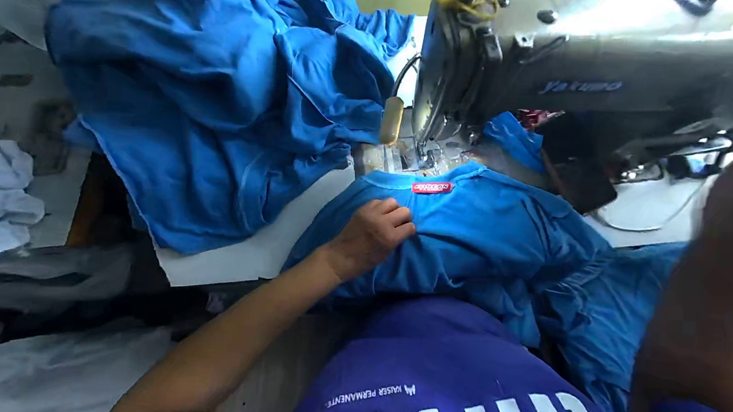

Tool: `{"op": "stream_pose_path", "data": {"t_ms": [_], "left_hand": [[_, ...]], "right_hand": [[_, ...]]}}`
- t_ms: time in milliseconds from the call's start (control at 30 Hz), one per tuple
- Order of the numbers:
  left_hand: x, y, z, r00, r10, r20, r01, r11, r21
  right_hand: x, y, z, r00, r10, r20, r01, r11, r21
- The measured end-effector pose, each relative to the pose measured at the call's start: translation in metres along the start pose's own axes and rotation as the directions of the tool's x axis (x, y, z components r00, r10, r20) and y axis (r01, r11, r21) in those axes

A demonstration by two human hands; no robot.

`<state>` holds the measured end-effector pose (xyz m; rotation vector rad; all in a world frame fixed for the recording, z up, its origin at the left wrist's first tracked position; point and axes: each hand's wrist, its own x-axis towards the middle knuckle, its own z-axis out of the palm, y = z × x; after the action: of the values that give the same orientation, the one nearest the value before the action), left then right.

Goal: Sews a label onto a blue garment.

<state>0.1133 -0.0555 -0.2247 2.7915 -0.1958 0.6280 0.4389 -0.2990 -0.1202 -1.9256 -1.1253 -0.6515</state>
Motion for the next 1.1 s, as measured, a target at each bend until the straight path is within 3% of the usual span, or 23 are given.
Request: {"op": "stream_pose_path", "data": {"t_ms": [67,167,233,367,467,600,700,800,900,1000,1100], "left_hand": [[-0.006,0.012,-0.005,0.989,-0.151,0.002,0.151,0.989,-0.013],[-0.017,0.017,-0.011,0.917,-0.393,0.064,0.392,0.919,0.030],[-0.033,0.007,-0.010,0.887,-0.448,0.112,0.439,0.893,0.101],[-0.053,-0.024,-0.024,0.902,-0.393,0.180,0.371,0.917,0.148],[-0.054,-0.057,-0.037,0.922,-0.308,0.236,0.281,0.949,0.144],[-0.046,-0.076,-0.045,0.921,-0.286,0.264,0.267,0.958,0.106],[-0.036,-0.074,-0.042,0.922,-0.365,0.128,0.370,0.929,-0.017],[-0.008,-0.068,-0.038,0.878,-0.477,-0.046,0.474,0.879,-0.059],[0.025,-0.067,-0.023,0.867,-0.476,-0.149,0.466,0.879,-0.100],[0.052,-0.067,-0.007,0.868,-0.484,-0.113,0.460,0.869,-0.184],[0.077,-0.059,-0.002,0.831,-0.556,0.027,0.553,0.819,-0.154]], "right_hand": [[-0.036,-0.062,0.037,0.957,-0.198,0.214,0.139,0.955,0.262],[-0.065,-0.097,0.102,0.826,-0.340,0.450,0.092,0.868,0.487],[-0.069,-0.090,0.141,0.783,-0.350,0.513,0.066,0.868,0.492],[-0.057,-0.087,0.183,0.774,-0.245,0.584,-0.032,0.906,0.422],[-0.046,-0.093,0.195,0.773,-0.173,0.610,-0.119,0.905,0.407],[-0.058,-0.093,0.196,0.848,-0.132,0.514,-0.090,0.919,0.383],[-0.064,-0.095,0.194,0.874,-0.104,0.475,-0.086,0.929,0.360],[-0.064,-0.098,0.194,0.868,-0.082,0.489,-0.104,0.934,0.341],[-0.064,-0.095,0.194,0.868,-0.094,0.488,-0.105,0.925,0.365],[-0.068,-0.090,0.195,0.880,-0.106,0.463,-0.114,0.899,0.422],[-0.070,-0.089,0.192,0.885,-0.125,0.448,-0.098,0.892,0.442]]}}
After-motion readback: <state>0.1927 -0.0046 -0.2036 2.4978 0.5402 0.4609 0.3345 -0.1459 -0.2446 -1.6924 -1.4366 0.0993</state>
